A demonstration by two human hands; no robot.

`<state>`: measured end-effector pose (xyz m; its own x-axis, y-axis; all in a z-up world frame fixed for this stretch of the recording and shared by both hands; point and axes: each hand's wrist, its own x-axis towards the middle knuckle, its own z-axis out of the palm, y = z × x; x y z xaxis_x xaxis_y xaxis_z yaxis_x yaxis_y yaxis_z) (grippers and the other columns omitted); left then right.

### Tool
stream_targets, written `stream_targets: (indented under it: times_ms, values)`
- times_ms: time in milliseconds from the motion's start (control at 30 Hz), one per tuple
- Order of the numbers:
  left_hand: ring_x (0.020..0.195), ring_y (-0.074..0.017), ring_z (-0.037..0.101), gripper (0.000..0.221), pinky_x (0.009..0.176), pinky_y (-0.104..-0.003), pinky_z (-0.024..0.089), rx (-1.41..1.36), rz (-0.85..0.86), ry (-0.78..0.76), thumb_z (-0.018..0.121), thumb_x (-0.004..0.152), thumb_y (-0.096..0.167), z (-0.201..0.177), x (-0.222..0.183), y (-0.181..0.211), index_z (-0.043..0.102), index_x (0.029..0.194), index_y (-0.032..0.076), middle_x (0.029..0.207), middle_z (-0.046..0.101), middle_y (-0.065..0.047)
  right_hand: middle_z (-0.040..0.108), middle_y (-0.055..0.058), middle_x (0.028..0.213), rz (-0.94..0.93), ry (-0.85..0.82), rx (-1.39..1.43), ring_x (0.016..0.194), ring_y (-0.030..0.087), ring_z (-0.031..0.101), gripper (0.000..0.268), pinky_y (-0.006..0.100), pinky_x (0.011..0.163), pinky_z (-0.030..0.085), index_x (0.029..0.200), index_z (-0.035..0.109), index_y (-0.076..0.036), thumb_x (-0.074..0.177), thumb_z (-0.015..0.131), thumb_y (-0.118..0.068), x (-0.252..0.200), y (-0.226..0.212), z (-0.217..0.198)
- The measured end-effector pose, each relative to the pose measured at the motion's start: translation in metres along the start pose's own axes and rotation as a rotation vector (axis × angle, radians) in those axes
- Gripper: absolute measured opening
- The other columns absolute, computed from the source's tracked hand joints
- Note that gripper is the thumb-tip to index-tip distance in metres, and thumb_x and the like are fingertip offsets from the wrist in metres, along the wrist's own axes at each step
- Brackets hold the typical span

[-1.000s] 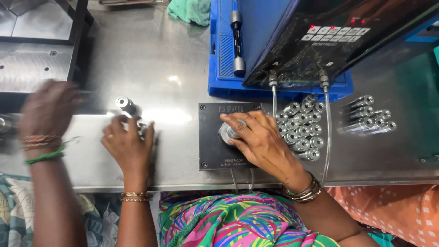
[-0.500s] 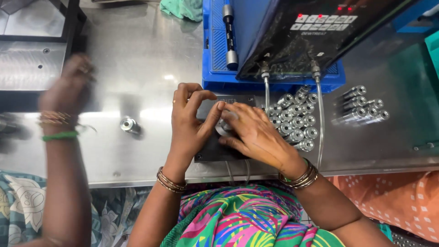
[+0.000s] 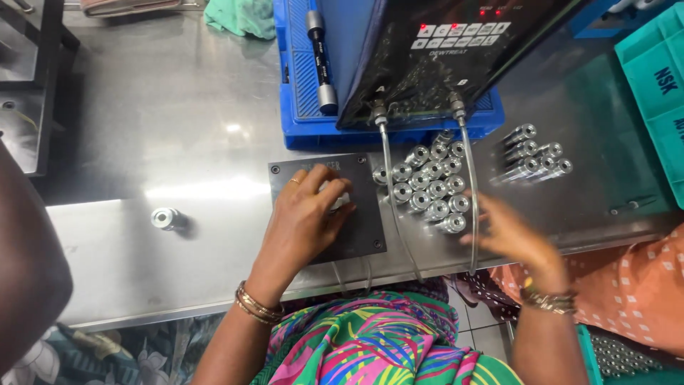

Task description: The recorder places metal spacers onto a measurement fixture to verify their height or dimensions against a digital gauge.

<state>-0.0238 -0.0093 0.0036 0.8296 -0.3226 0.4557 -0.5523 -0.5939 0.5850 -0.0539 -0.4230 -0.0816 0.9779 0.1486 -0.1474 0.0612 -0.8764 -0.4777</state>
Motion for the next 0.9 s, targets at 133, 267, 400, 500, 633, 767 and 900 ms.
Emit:
stream_targets:
  times_ms: [133,267,400,500,633,767,900]
  values:
    - [0.101,-0.0347,0.057,0.026,0.085,-0.045,0.049,-0.033,0.09,-0.093,0.077,0.08,0.003,-0.012,0.004,0.004,0.069,0.103,0.01,0.11,0.066,-0.007,0.067,0.021,0.116,0.167,0.288,0.113,0.103,0.037,0.068,0.095,0.045,0.086,0.054,0.14,0.044,-0.008,0.063,0.093,-0.036,-0.002,-0.04,0.04]
    - [0.112,-0.0351,0.057,0.036,0.098,-0.046,0.048,-0.148,0.228,-0.218,0.068,0.066,-0.004,-0.008,-0.001,-0.011,0.067,0.1,0.011,0.104,0.064,-0.006,0.069,0.018,0.115,0.211,0.351,0.071,0.103,0.038,0.069,0.081,0.047,0.088,0.055,0.139,0.05,-0.01,0.071,0.086,-0.035,-0.001,-0.038,0.047]
    - [0.109,-0.0339,0.057,0.031,0.097,-0.048,0.043,-0.025,0.09,-0.115,0.08,0.076,0.014,-0.009,0.001,0.0,0.067,0.103,0.009,0.108,0.062,-0.009,0.067,0.02,0.122,0.117,0.391,-0.203,0.101,0.042,0.067,0.065,0.05,0.081,0.055,0.137,0.056,-0.01,0.079,0.078,-0.03,0.0,-0.025,0.032]
    - [0.103,-0.0337,0.056,0.04,0.09,-0.046,0.042,0.075,-0.075,-0.078,0.086,0.078,0.027,-0.007,0.001,-0.002,0.069,0.11,0.009,0.105,0.061,-0.01,0.066,0.022,0.119,-0.04,0.408,-0.372,0.101,0.044,0.066,0.063,0.051,0.077,0.055,0.135,0.056,-0.005,0.083,0.078,-0.033,0.003,-0.029,0.031]
    - [0.105,-0.0289,0.057,0.04,0.094,-0.043,0.044,-0.037,0.001,-0.122,0.081,0.078,0.021,-0.01,-0.004,-0.011,0.07,0.116,0.014,0.111,0.063,-0.008,0.071,0.015,0.11,-0.078,0.507,-0.295,0.098,0.036,0.069,0.051,0.047,0.079,0.057,0.134,0.058,-0.009,0.089,0.077,-0.025,0.004,-0.035,0.035]
    - [0.112,-0.0282,0.058,0.041,0.097,-0.044,0.042,0.013,0.215,-0.099,0.072,0.077,0.012,-0.02,-0.001,-0.009,0.071,0.118,0.017,0.117,0.065,-0.006,0.076,0.009,0.097,0.422,0.304,0.123,0.068,0.028,0.071,0.054,0.037,0.059,0.053,0.14,0.059,-0.015,0.091,0.077,-0.028,0.011,-0.027,0.02]
    - [0.089,-0.0281,0.058,0.039,0.078,-0.042,0.041,0.115,0.071,-0.067,0.081,0.08,0.038,-0.006,0.004,-0.012,0.068,0.102,0.009,0.097,0.062,-0.009,0.067,0.0,0.105,0.327,0.602,0.6,0.077,0.008,0.06,0.056,0.024,0.05,0.046,0.145,0.056,-0.013,0.093,0.074,-0.025,0.005,-0.029,-0.004]
